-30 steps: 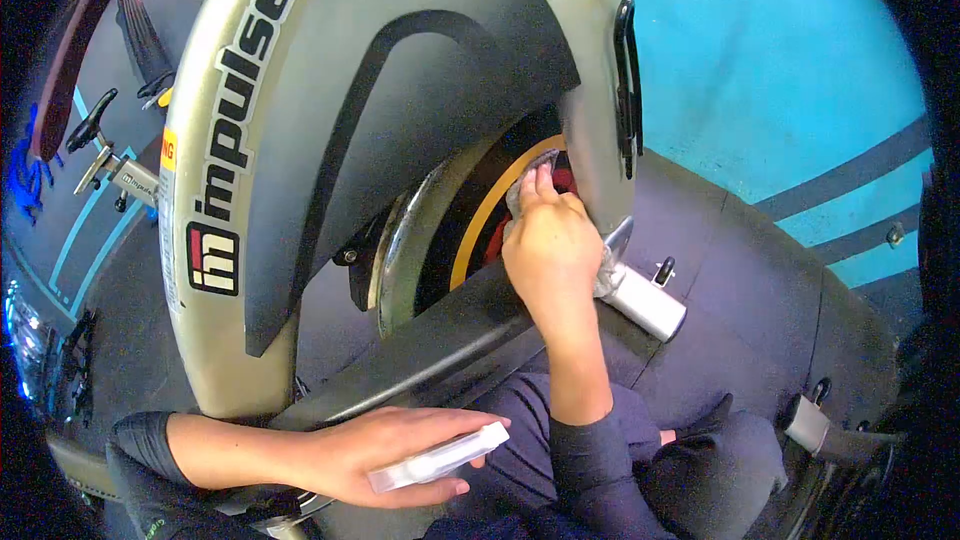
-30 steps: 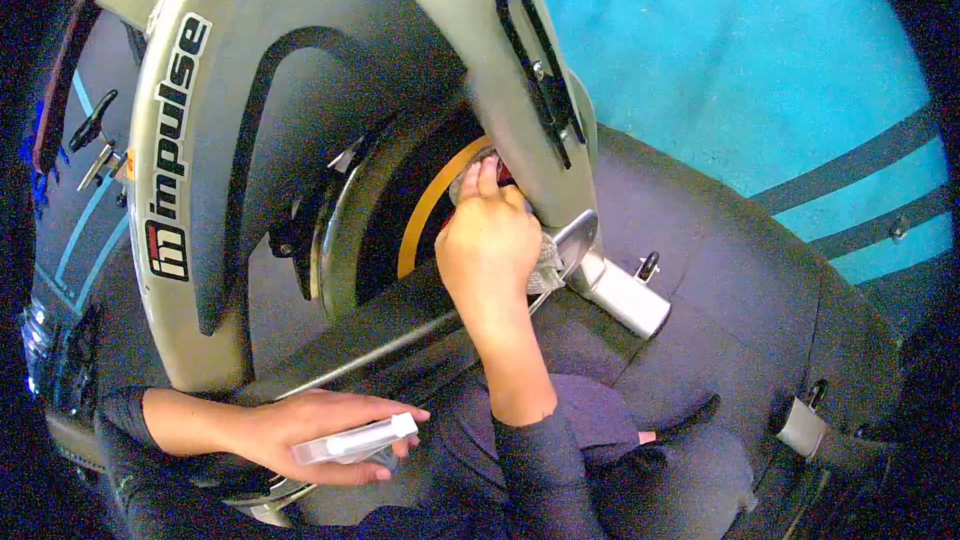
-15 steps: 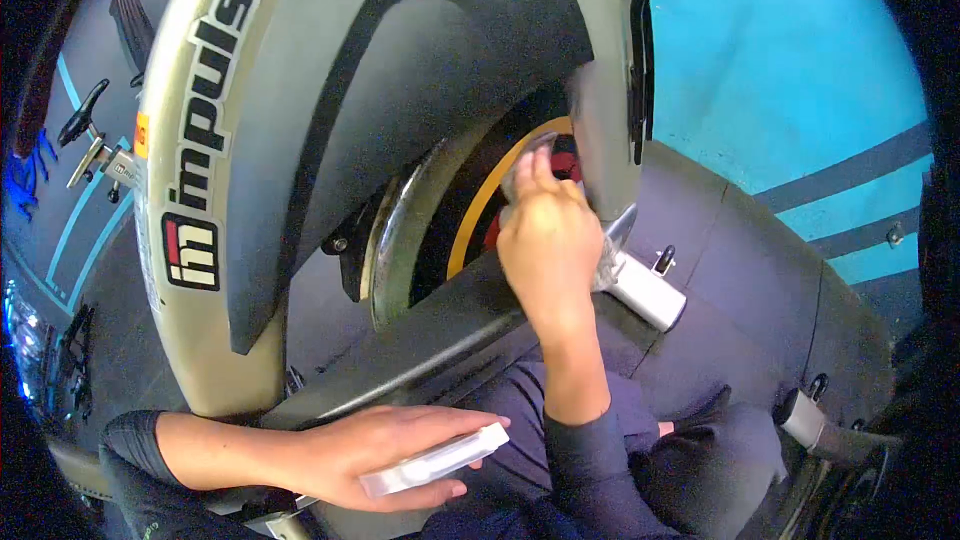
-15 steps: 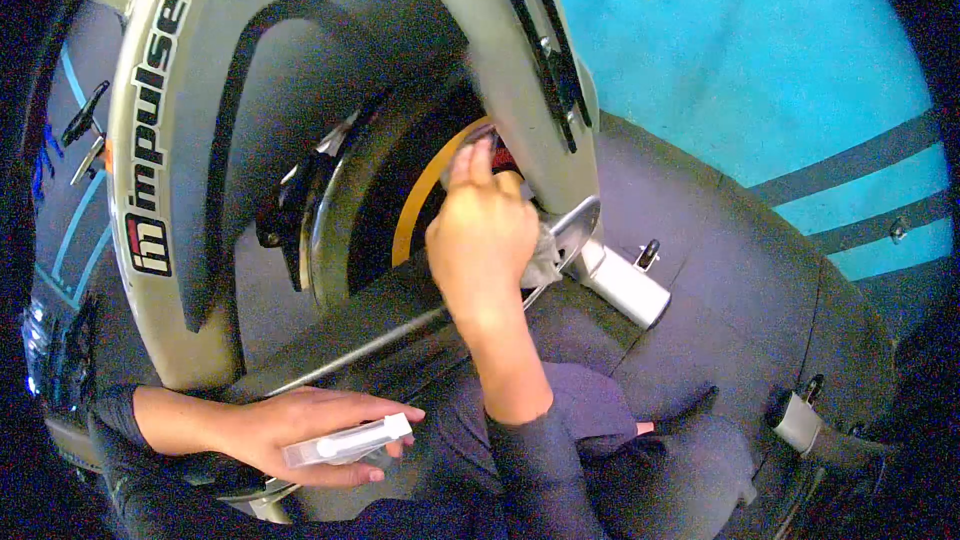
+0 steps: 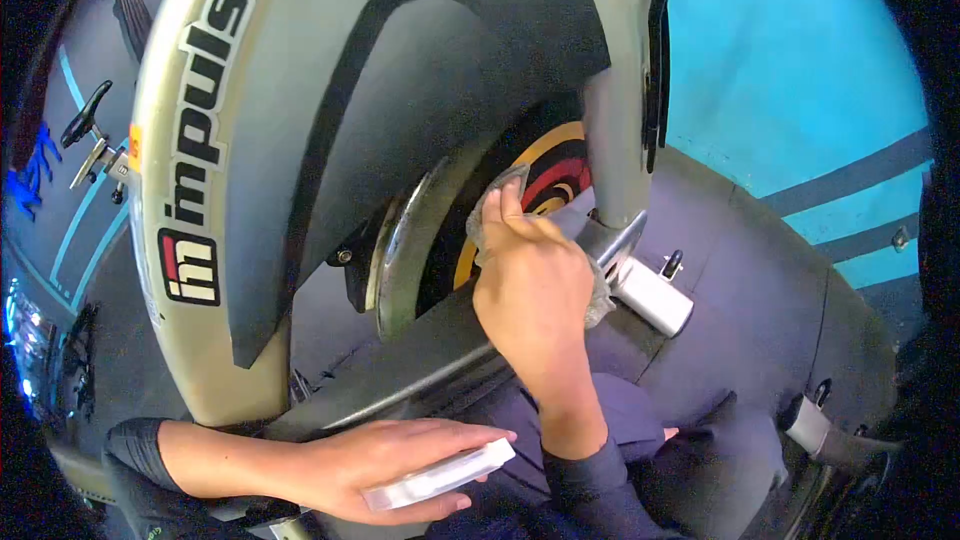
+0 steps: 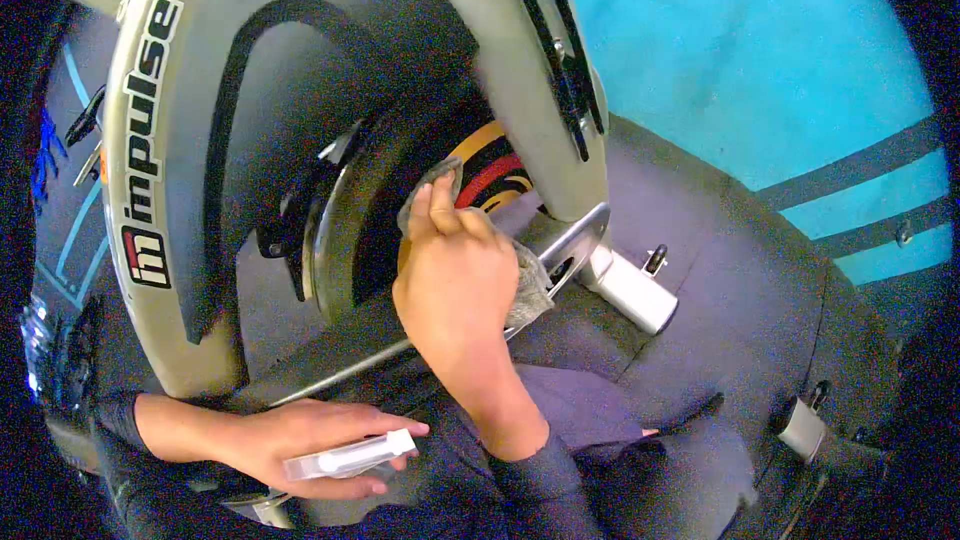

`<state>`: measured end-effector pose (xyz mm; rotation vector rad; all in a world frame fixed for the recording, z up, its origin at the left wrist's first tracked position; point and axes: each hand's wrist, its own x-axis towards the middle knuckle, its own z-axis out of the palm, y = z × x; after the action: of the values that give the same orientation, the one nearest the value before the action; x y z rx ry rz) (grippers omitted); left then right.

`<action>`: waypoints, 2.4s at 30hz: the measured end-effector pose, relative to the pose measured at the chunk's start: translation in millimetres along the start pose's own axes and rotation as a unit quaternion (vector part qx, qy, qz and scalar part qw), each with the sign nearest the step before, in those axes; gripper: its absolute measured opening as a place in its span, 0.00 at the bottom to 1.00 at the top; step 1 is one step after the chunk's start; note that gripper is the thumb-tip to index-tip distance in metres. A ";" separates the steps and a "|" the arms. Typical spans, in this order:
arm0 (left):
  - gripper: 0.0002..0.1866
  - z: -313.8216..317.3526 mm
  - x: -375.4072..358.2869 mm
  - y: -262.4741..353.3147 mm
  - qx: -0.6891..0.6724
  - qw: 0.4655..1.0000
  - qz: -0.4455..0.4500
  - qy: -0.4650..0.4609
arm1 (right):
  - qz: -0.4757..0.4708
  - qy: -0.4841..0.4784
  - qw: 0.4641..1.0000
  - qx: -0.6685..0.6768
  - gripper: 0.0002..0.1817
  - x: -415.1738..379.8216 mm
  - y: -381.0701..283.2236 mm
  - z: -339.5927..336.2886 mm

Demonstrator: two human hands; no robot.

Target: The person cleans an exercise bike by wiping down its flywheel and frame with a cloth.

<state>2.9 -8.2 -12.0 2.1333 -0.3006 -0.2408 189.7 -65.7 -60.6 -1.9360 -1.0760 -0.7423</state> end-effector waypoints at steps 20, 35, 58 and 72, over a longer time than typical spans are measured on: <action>0.36 0.6 3.1 -0.4 -0.009 1.000 0.000 -0.008 | 0.023 0.033 0.998 -0.049 0.23 19.0 21.8 7.7; 0.37 3.2 4.8 1.7 -0.003 0.999 -0.017 -0.038 | 0.045 -0.023 0.998 -0.045 0.25 8.3 17.8 2.9; 0.36 3.9 3.6 -1.9 0.001 1.000 0.005 -0.021 | 0.008 0.023 0.997 -0.078 0.25 3.0 18.1 7.0; 0.36 3.0 4.3 1.3 0.008 1.000 0.005 -0.025 | 0.087 0.049 0.988 -0.114 0.24 19.0 38.2 28.7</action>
<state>6.0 -12.6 -12.8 2.1428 -0.3426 -0.2870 235.3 -46.2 -74.2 -2.1296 -0.7787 -0.8841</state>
